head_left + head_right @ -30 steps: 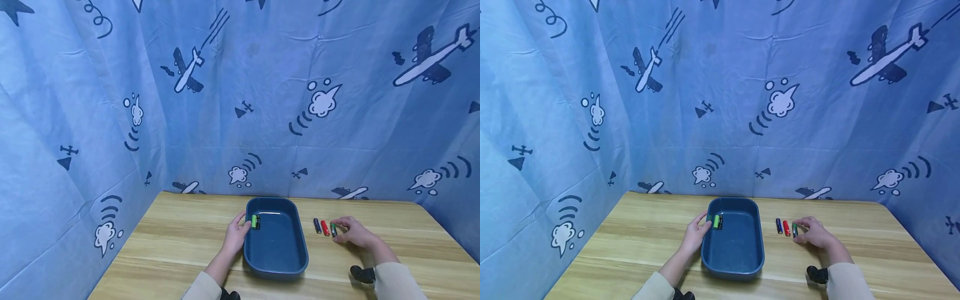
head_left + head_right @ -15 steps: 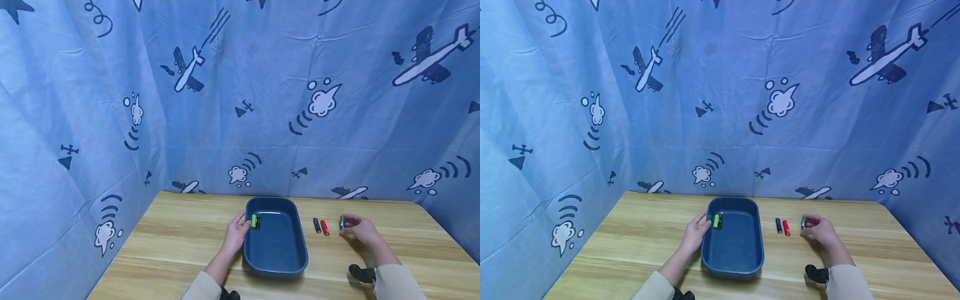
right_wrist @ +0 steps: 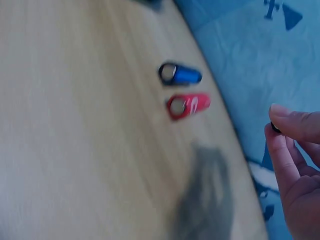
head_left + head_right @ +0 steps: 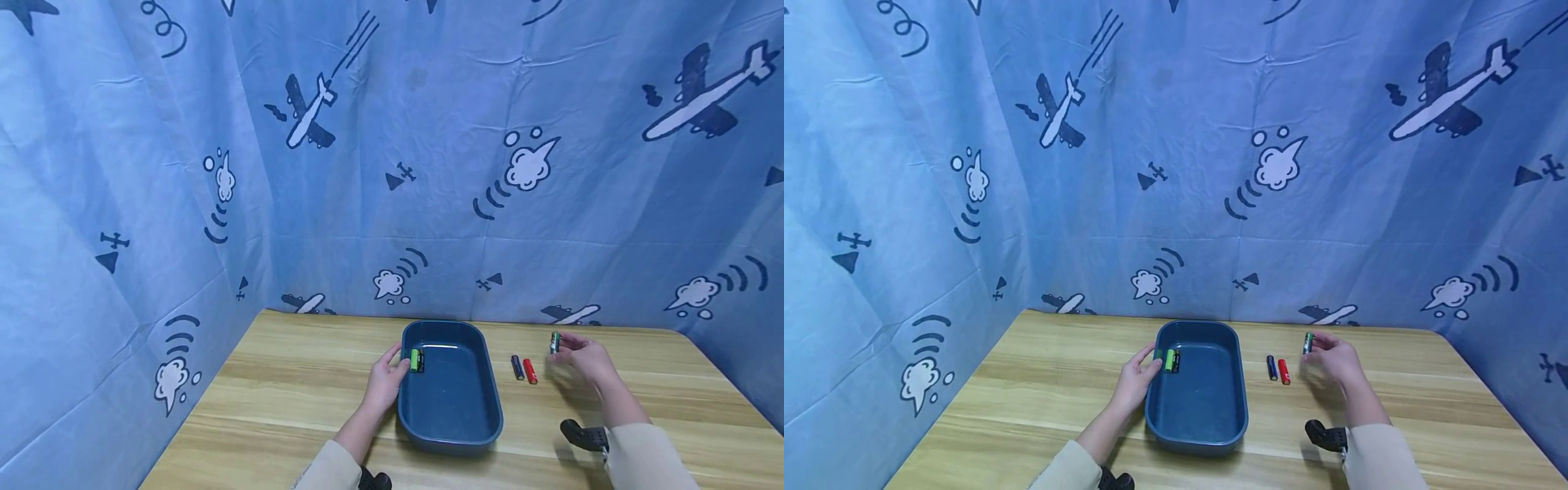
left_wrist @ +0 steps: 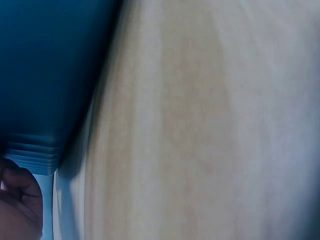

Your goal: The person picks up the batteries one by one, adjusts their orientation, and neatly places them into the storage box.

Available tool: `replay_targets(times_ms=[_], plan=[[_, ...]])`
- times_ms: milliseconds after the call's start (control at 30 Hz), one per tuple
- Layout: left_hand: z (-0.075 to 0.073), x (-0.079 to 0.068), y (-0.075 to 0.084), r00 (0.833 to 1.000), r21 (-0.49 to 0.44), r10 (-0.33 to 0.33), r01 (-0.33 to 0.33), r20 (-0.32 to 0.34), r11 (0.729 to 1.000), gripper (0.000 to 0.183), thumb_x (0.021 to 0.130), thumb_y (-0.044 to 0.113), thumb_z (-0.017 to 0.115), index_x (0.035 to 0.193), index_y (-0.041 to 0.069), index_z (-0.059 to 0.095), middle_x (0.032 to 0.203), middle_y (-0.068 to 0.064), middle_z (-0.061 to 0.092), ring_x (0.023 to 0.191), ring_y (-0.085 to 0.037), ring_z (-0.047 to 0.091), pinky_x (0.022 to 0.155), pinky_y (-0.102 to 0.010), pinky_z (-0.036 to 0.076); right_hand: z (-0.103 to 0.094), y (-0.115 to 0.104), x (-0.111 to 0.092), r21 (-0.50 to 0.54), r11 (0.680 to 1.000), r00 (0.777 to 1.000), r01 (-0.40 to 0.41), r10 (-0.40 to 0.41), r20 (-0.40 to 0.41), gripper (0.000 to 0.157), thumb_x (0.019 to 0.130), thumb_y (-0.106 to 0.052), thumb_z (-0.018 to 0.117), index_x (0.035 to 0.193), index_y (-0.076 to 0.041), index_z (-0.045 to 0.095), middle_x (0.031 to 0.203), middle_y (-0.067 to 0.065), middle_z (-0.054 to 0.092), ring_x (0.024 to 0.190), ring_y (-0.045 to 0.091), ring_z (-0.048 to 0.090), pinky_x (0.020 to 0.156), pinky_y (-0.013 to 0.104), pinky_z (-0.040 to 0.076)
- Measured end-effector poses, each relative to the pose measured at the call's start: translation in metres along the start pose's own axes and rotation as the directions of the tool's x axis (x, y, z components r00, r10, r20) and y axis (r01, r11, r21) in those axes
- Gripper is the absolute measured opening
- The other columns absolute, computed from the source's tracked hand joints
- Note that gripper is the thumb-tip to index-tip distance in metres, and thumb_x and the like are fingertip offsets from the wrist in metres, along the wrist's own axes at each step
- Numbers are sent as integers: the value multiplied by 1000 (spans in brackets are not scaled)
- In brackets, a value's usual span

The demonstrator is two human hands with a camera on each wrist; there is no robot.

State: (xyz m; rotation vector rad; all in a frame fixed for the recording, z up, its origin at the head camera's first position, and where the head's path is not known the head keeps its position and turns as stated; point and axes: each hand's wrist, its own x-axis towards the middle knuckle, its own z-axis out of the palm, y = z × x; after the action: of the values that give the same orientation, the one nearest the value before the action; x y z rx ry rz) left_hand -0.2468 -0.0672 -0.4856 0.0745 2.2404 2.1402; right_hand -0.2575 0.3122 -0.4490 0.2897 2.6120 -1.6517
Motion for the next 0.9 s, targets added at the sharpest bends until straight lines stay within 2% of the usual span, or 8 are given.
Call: replay_targets(times_ms=[100,233,300,533,700,900], plan=[[0,0,1,1000,1,-3,3,1,1000,47,94,15,53,139,6,41,79,-23,66,72,-31,67,64,-34,55,5,-8,1,37,999,1000,13,-14,25,75,79,-9,72,140,6,31,137,30,37,104,15,53,79,18,48],[0,0,2,1000,1,-6,6,2,1000,47,94,16,52,139,6,41,80,-23,66,73,-31,67,65,-34,55,12,-18,1,59,998,997,34,-38,66,76,78,-8,73,140,7,31,137,31,35,116,29,47,86,25,48],[0,0,2,1000,0,-6,6,2,1000,47,94,16,52,139,6,41,80,-23,66,73,-32,67,64,-34,55,15,-23,1,57,998,996,32,-37,85,76,77,-8,73,139,6,32,136,31,36,119,32,45,89,29,47],[0,-1,1,1000,10,-2,2,5,1000,47,94,15,53,139,5,41,82,-22,67,75,-31,67,66,-35,55,25,-37,-1,62,998,991,25,-33,131,74,77,-6,74,138,8,34,134,32,38,115,32,48,97,45,40],[0,-1,1,1000,7,-5,4,5,1000,47,94,15,53,139,6,41,83,-22,67,75,-31,67,66,-35,55,27,-45,-2,69,997,989,22,-32,142,74,78,-7,73,138,8,33,135,32,37,119,37,45,99,49,36],[-1,-18,30,1000,-12,17,-16,24,1000,48,94,11,52,137,-4,39,84,-30,64,80,-44,63,70,-44,54,28,-51,-3,92,996,987,13,-27,160,77,77,-10,75,139,8,32,136,31,36,120,36,43,100,49,36]])
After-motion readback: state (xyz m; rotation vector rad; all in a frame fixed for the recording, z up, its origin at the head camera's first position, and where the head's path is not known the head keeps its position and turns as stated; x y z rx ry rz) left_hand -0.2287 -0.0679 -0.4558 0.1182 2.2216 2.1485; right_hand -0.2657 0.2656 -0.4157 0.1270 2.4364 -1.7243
